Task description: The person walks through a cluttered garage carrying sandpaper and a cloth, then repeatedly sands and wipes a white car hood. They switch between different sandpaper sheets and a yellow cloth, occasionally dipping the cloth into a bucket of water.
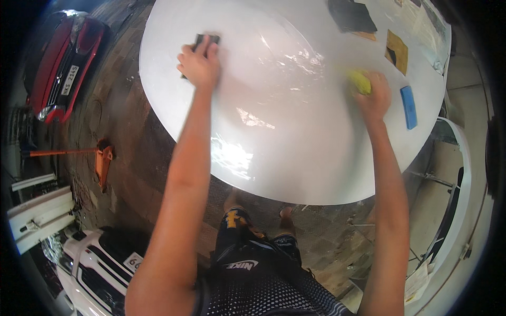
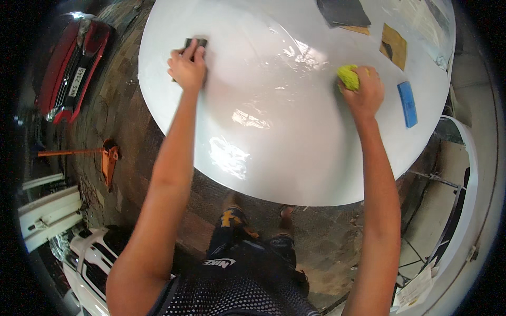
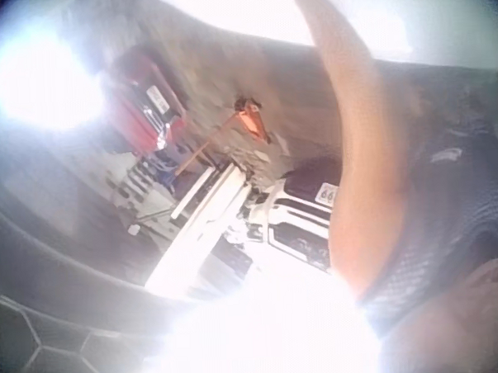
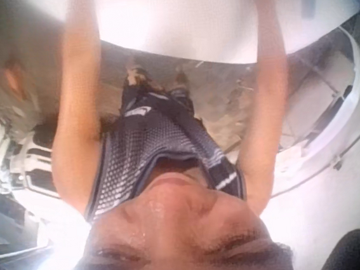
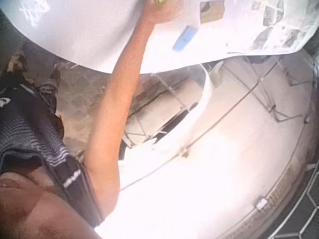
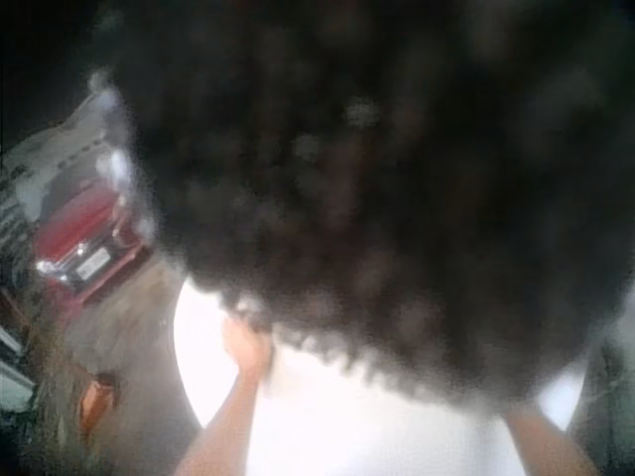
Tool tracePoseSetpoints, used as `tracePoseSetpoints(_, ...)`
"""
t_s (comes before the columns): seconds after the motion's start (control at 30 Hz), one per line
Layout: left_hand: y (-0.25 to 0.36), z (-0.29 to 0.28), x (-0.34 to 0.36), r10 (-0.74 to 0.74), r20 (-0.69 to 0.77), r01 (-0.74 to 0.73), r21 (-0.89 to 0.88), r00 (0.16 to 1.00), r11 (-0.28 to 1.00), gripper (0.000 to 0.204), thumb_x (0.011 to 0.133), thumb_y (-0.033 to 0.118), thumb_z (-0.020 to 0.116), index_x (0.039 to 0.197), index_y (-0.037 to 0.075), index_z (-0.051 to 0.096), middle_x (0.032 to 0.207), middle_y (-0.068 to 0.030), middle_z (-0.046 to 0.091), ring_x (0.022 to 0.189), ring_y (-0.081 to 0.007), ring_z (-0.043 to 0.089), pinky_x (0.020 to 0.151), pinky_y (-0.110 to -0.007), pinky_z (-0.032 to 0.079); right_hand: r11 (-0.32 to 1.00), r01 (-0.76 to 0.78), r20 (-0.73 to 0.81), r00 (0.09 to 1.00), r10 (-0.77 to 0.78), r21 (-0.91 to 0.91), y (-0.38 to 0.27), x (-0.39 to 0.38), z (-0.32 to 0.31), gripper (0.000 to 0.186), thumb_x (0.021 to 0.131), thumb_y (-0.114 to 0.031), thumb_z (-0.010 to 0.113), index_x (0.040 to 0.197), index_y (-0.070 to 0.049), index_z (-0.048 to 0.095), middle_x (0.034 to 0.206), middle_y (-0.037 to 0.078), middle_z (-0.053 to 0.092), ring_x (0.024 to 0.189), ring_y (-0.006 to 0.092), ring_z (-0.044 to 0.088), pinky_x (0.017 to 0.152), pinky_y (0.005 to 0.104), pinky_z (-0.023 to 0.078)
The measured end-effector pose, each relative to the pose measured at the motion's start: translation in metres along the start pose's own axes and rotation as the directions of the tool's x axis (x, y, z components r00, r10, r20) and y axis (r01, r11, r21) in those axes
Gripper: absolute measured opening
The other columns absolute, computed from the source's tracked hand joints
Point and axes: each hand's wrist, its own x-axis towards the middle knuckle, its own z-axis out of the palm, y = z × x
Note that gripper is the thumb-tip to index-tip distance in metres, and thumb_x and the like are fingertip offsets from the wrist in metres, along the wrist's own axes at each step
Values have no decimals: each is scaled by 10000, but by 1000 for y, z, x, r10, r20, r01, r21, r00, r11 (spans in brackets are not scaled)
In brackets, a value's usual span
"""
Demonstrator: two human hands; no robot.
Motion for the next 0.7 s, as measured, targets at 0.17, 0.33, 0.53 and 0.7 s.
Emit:
tracePoseSetpoints(0.17,111,-48,-204,160,247,-82,-298,956,951,419,901,307,726,1302,185,707,1312,-158,602,1184,-379,556,1003,-528,388,999,-52,-67,996,52,-1,72,-59,-18,453,675,-280,905,1037,-152,663,1220,60,643,1141,306,600,918,466,448)
tracePoseSetpoints(0.33,65,-43,-122,-14,12,14,2,1000,1000,347,868,324,782,1204,235,781,1151,-108,623,1102,-323,566,971,-468,416,999,-25,-72,997,27,20,46,-57,-2,503,720,-380,880,1118,-170,655,1292,70,611,1219,327,560,973,525,418)
tracePoseSetpoints(0.53,123,-71,-154,148,-44,-154,-243,988,958,445,808,287,852,1235,200,760,1178,-113,601,1069,-307,548,960,-449,416,988,-92,-159,985,71,-126,6,-61,-32,886,780,-591,787,1451,-79,519,1568,240,347,1470,425,300,1156,671,202)
tracePoseSetpoints(0.7,169,-119,-200,245,171,-132,-495,954,859,713,744,276,885,1378,132,591,1339,-154,530,1232,-359,475,1037,-486,347,116,-641,592,753,287,759,-138,-109,-50,650,942,-313,759,1439,-6,474,1311,148,622,1225,236,586,1040,358,458)
